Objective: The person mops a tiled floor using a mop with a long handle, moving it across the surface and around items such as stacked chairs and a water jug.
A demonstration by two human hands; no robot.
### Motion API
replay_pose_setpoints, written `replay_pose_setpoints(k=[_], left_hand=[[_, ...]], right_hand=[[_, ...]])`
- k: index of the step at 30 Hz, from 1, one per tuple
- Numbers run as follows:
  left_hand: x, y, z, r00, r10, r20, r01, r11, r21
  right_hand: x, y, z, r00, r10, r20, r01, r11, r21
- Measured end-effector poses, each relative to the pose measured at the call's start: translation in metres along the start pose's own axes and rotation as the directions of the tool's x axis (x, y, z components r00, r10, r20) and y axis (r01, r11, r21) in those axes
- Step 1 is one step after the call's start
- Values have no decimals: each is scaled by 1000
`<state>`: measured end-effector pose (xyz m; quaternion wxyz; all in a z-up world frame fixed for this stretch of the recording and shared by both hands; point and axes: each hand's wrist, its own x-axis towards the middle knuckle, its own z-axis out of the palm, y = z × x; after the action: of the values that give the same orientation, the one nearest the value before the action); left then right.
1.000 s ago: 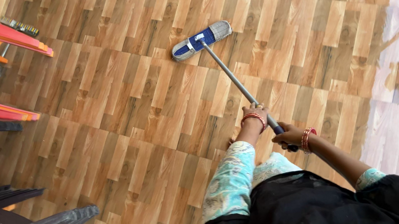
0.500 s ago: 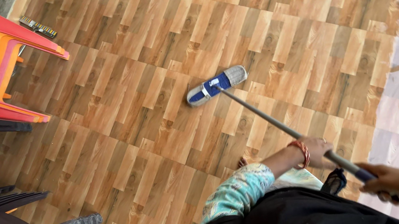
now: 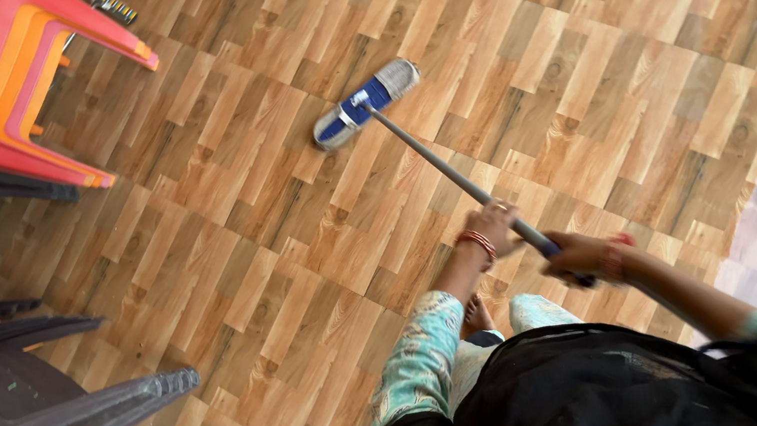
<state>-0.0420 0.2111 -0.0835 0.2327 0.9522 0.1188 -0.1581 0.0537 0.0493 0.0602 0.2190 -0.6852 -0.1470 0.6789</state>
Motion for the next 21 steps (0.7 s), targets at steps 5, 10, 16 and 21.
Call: replay_pose_setpoints(k=[5,10,16,21], left_hand=[[-24,-59,3,972,-234,-23,234,972,10],[-60,-35,38,963,-247,-107,244,969,-39],[-98,62,25,990,-130,-45,131,991,9],[-137,128,29,996,-15,84,17,1000,-16]], right_hand=[[79,-27,52,999,-22,-46,21,1000,-22],[65,7,83,996,-6,-89,4,1000,-24],[-36,60,64,996,30,-87,-35,998,-56],[-98,120,59,998,57,-38,-60,992,-108]])
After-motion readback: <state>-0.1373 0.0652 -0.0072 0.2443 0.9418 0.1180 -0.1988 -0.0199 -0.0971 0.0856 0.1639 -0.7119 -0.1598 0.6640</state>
